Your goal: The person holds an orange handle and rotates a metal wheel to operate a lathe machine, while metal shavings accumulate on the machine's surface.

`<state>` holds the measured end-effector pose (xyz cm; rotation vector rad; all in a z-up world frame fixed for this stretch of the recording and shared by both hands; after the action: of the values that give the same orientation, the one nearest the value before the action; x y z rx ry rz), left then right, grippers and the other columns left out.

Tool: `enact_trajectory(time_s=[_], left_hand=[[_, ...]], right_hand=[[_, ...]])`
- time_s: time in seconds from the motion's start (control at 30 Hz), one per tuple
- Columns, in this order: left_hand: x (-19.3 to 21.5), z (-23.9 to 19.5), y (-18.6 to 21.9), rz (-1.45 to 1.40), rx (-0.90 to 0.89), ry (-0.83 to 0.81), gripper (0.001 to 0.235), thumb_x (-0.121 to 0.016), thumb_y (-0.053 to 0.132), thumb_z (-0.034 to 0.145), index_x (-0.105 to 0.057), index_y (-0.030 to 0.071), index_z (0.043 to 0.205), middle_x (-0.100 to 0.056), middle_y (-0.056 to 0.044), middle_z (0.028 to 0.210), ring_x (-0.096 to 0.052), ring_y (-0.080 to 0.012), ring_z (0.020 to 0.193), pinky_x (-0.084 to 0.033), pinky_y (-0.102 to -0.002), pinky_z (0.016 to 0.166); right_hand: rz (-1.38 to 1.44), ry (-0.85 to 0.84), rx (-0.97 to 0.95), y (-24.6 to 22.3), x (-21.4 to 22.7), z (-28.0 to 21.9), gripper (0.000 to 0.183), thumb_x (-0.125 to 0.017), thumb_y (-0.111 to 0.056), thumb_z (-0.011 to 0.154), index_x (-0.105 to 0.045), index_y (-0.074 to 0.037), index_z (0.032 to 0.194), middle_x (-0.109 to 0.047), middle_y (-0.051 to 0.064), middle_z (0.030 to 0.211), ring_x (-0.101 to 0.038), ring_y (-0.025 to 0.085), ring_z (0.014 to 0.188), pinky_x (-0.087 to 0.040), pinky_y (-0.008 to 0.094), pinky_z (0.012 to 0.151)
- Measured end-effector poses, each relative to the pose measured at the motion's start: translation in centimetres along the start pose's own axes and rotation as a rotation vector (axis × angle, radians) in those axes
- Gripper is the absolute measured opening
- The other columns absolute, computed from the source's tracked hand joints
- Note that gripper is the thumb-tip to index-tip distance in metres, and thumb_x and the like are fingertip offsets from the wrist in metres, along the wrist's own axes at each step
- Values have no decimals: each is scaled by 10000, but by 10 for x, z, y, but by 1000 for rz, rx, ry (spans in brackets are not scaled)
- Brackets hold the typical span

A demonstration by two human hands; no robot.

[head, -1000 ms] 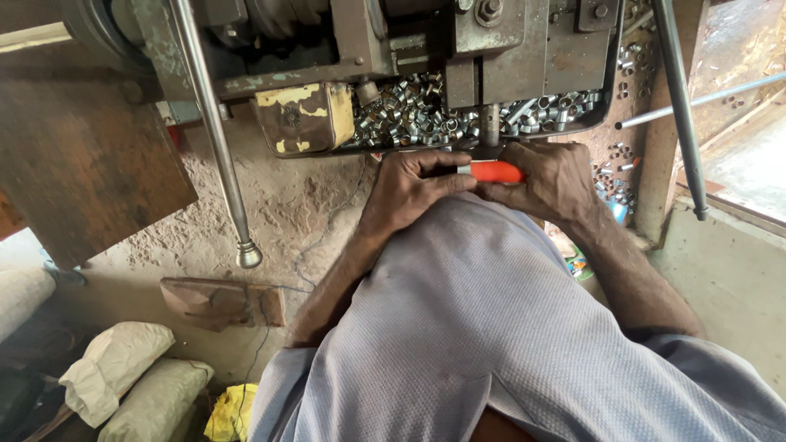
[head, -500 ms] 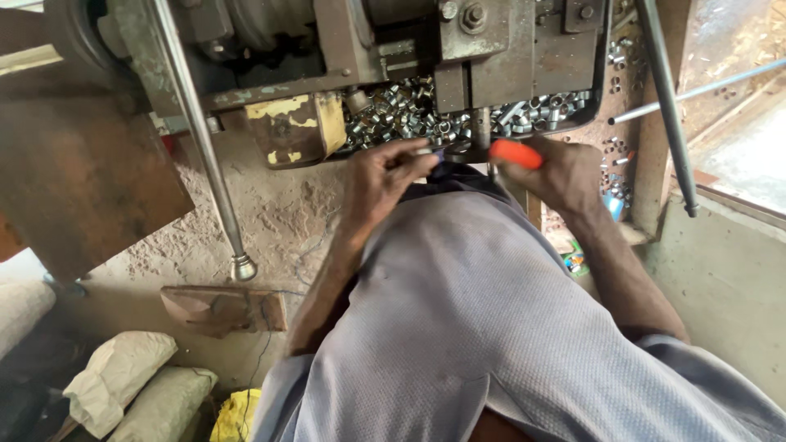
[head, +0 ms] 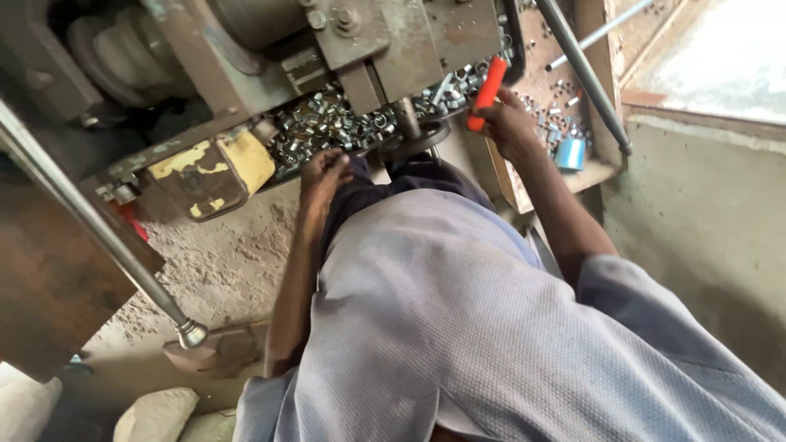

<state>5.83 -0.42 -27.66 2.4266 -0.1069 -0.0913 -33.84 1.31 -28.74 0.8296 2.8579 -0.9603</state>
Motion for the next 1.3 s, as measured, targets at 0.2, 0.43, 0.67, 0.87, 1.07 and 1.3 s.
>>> enact_trajectory(time_s=[0.2,0.43,0.67,0.87,1.07,1.3], left_hand=[[-21,23,25,231,-29,62,518,-727,309,946,-621,-33,1320,-732,-178,1119,-720,-254,916,-618,-358,744],[-15,9,41,433,-169,171,828,-694,479,1000,-310,30,1580,-471,-272,1451,-506,-370,1331,-454,-482,1075],[26,-32,-23,717,91,118,619,-690,523,928,-619,78,1352,-734,-136,1214,-699,-261,1110,-539,-372,966],[48,-116,-68,517,-88,117,471,-660,447,963,-716,76,1248,-759,-128,1080,-713,-227,977,-543,-358,858],[59,-140,-86,477,71,151,438,-649,381,942,-720,66,1239,-760,-136,1081,-713,-232,970,-547,-357,838],[55,-181,-112,401,134,212,408,-637,304,916,-725,55,1228,-762,-146,1083,-713,-237,961,-553,-355,815]], right_hand=[[-201,85,88,8,10,41,596,-801,-46,936,-553,-15,1477,-695,124,1108,-622,197,857,-540,295,672],[-318,174,263,28,37,20,549,-730,-67,911,-511,10,1409,-747,154,1117,-731,165,875,-586,282,691],[-1066,-103,13,85,34,-25,404,-689,-310,933,-719,-27,1220,-791,201,997,-766,257,868,-585,393,785],[-1106,-84,-250,115,26,-53,611,-531,-570,1076,-695,-25,1300,-698,256,1163,-670,378,1130,-524,444,978],[-1049,-748,825,89,21,-98,703,-358,-552,1113,-384,-27,1578,-616,330,1393,-627,469,1237,-473,445,1057],[-1146,-639,-282,97,12,-70,486,-484,-399,1056,-570,-70,1403,-734,175,1190,-743,337,990,-641,446,811]])
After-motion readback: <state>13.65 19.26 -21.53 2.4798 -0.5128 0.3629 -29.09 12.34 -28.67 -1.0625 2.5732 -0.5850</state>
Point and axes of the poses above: each hand's wrist, its own z-axis towards the middle knuckle, its own x-axis out of the back of the hand, y = z × x, the point moved 5 cm from there along z, towards the middle knuckle
